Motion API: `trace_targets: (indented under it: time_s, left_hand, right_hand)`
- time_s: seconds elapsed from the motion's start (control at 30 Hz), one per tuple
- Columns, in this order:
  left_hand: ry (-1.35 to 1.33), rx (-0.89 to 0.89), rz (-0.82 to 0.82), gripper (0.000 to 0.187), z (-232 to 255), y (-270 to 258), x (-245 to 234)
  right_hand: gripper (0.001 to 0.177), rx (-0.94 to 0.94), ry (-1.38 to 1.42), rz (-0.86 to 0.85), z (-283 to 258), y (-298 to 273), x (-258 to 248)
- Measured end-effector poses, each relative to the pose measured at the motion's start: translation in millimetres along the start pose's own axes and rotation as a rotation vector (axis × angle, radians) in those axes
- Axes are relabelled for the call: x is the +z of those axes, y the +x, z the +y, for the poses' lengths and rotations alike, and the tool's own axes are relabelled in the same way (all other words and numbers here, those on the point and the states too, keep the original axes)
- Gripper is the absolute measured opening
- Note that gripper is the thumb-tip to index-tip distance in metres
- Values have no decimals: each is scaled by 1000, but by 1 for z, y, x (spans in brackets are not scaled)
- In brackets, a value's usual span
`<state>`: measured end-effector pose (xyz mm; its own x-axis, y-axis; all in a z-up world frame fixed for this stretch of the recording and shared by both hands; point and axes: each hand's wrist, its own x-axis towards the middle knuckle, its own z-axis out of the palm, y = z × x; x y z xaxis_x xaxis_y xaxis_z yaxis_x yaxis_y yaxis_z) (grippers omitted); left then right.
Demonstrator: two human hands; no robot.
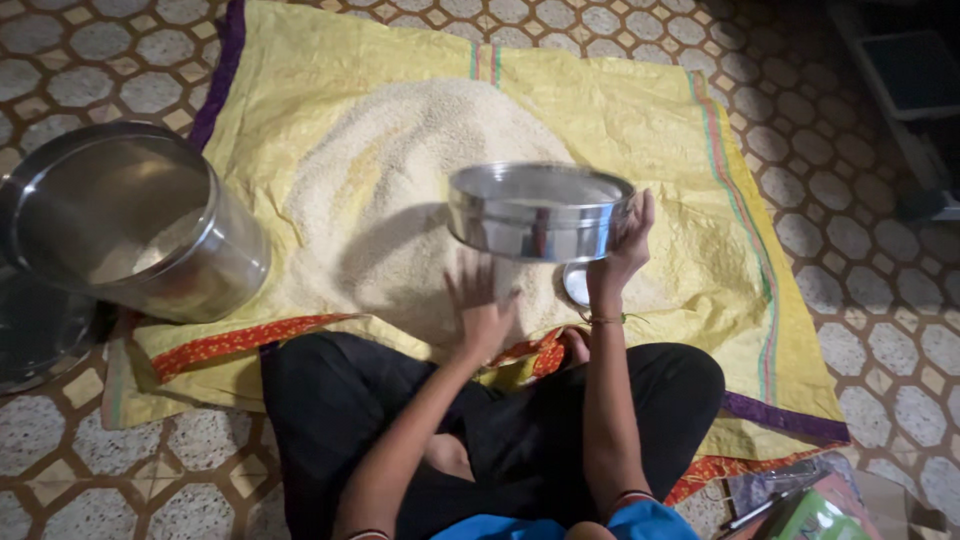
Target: The person sits on the floor and sifts a large pile of white grains spread on a yellow cloth. They use a metal sieve to separate the grains, shaking the sieve to allow fine particles to fall back onto the cloth. The person also uses a small metal cup to scoop and transfer portions of the grains into a larger metal container.
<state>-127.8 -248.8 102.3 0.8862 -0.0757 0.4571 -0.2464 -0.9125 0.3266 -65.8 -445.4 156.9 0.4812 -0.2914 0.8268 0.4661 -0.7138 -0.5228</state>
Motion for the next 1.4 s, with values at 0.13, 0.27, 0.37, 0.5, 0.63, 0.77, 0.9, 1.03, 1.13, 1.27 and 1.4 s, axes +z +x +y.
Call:
trace_targets:
  time_s: [0.13,0.27,0.37,0.5,0.63,0.77,0.9,1.03,1.13,1.27,1.4]
  left_hand:
    - [25,-189,-720,75,8,-12,45]
    - [154,21,-154,79,-16,-7,92]
    - [222,67,-243,75,-35,22,118]
    - [315,-3,-391,77,-63,78,116]
    - [329,-98,-526,79,-86,106,78]
    - [104,-324,-684,77,-125,90,22]
    - [112,-559,-86,68,-199,78,30]
    - [115,-896,-7,69,-268,66,60]
    - [332,-968,58,71,-301,47,72]
    - [201,-855,227,76,-315,43,76]
    - [-9,-787,467,72,-332,61,81]
  right_hand:
    - [63,343,-86,11,24,-3,-17]
    - [63,427,-144,89,77,-20,-17]
    - [63,436,-308,160,130,-40,-16]
    - [46,657,-389,391,199,-63,-15]
    - [37,783,-54,577,220,-83,-8]
    - [42,1036,-214,696,215,-84,6]
    - [55,923,76,858,205,-90,16]
    - [57,1188,1,795,192,-89,16]
    - [64,1203,-64,635,164,-95,19]
    - [68,483,-277,151,109,-115,47]
    - [76,482,-163,-143,131,-89,135]
